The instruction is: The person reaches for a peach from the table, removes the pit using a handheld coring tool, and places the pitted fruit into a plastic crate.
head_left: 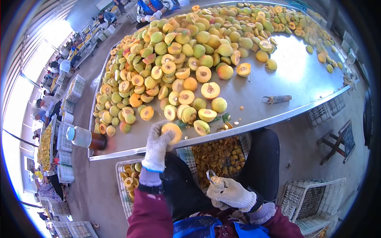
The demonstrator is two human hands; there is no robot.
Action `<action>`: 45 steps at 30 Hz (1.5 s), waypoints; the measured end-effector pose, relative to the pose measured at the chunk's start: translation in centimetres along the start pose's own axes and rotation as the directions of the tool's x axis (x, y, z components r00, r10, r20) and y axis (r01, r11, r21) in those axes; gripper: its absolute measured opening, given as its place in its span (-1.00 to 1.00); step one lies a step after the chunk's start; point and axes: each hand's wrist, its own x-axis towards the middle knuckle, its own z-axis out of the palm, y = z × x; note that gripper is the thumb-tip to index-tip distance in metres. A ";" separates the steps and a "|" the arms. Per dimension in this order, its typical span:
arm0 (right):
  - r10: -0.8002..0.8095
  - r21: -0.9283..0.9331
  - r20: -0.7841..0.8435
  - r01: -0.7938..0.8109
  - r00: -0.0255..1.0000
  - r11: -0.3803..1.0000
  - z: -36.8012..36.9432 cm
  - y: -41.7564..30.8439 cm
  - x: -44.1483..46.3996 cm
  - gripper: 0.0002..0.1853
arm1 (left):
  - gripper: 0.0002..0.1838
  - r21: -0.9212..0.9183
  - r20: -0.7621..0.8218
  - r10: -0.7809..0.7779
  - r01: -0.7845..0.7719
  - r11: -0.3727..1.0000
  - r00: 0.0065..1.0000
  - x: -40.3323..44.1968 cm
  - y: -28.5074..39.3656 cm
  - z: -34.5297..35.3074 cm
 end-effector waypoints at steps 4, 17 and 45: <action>0.017 -0.276 -0.117 -0.049 0.993 0.960 1.4 -1.1 -0.3 -0.77 | -0.52 -0.407 0.174 0.049 0.027 0.913 0.984 -5.0 -0.8 3.1; -0.471 -0.850 -0.230 0.060 0.852 0.523 1.9 -0.1 -1.0 -0.58 | -0.44 0.088 0.395 0.179 -0.231 0.969 0.901 -9.2 1.2 5.2; -0.073 -0.235 0.025 0.077 0.997 0.969 -0.7 0.0 -2.0 -0.81 | -0.61 -0.305 0.223 0.117 -0.045 0.951 0.968 -12.3 2.3 10.2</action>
